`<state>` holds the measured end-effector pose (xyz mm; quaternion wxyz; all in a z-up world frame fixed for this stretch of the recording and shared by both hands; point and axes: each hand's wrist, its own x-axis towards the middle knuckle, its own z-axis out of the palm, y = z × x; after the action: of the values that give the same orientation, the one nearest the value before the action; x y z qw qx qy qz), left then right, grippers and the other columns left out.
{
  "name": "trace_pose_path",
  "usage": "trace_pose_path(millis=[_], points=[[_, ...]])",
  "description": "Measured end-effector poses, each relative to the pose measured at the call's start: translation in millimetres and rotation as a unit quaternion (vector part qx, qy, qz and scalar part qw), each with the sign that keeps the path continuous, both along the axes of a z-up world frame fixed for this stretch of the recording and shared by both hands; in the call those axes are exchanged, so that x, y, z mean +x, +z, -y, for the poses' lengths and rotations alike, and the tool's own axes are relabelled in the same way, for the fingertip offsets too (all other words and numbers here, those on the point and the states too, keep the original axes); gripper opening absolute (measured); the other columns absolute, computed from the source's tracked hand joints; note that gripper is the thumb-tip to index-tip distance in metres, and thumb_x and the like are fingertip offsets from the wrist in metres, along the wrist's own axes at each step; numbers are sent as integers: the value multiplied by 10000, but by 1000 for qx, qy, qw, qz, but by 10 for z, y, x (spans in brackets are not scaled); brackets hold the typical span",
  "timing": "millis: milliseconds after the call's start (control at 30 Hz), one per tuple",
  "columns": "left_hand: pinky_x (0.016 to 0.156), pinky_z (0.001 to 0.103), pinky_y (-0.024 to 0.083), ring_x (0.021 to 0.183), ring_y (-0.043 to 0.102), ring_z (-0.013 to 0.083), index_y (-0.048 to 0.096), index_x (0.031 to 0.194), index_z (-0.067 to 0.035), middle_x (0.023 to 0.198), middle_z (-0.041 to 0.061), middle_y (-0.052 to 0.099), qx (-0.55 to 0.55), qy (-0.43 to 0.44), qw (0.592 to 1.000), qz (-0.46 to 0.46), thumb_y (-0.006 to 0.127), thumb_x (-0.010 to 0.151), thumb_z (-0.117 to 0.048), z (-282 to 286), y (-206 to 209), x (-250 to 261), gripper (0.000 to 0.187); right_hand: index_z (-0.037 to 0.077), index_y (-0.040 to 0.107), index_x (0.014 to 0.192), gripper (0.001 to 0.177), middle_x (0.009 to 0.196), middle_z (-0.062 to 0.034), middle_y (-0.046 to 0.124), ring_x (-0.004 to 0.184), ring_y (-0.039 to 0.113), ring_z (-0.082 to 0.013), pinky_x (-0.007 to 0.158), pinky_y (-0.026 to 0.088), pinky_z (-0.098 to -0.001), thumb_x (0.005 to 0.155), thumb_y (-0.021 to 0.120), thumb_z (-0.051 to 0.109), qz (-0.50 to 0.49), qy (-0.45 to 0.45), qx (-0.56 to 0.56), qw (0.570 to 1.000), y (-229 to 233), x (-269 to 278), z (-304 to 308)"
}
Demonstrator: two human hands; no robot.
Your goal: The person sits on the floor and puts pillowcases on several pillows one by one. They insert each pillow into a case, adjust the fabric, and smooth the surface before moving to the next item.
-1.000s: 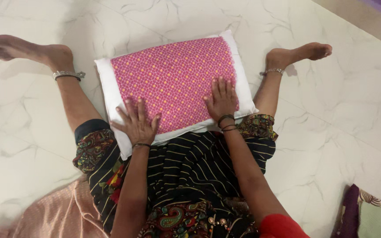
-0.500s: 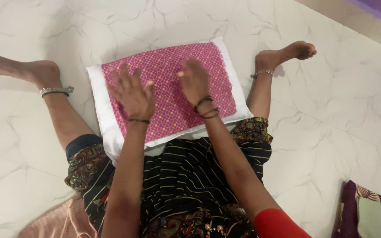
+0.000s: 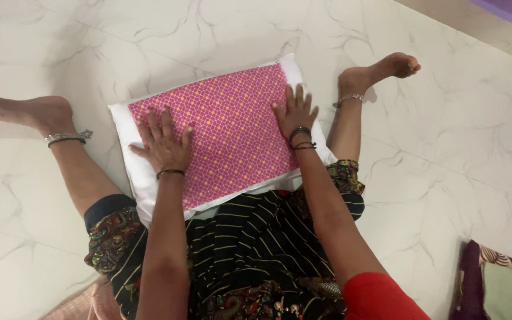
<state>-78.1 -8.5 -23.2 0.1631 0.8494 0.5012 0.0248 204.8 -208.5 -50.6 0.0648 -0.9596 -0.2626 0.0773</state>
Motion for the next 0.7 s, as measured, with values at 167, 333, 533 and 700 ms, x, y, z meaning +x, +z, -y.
trace_pose_path(millis=[167, 333, 533, 700], points=[[1176, 693, 187, 1553, 107, 391, 193, 1643, -207, 1693, 178, 128, -57, 112, 988, 92, 489, 974, -634, -235, -571, -684, 847, 217, 215, 1627, 823, 1709, -180, 195, 1547, 193, -468, 1244, 207, -594, 985, 464, 667, 39, -76, 58, 995, -92, -19, 859], [1144, 474, 438, 1355, 488, 375, 281, 1523, 111, 1479, 247, 446, -202, 241, 850, 422, 769, 947, -463, -129, -1232, -1327, 949, 124, 205, 1588, 810, 1595, -204, 269, 1362, 464, -381, 1048, 512, -520, 958, 580, 469, -181, -222, 487, 825, -667, -1307, 1554], [1140, 383, 354, 1290, 480, 230, 292, 1526, -11, 1412, 98, 510, -344, 213, 697, 592, 736, 924, -232, 918, -955, -1224, 780, 222, 128, 1626, 918, 1518, -113, 387, 1257, 496, -304, 963, 504, -489, 909, 639, 480, -582, -208, 562, 551, -780, -2011, 1255], [1009, 402, 502, 1176, 597, 273, 447, 1501, -16, 1299, 168, 623, -473, 56, 736, 482, 704, 887, -106, 1932, -654, -1956, 672, 212, -104, 1584, 1129, 1611, -138, 308, 1377, 463, -337, 1065, 469, -562, 869, 711, 527, -508, -256, 564, 598, -627, -1623, 1011]])
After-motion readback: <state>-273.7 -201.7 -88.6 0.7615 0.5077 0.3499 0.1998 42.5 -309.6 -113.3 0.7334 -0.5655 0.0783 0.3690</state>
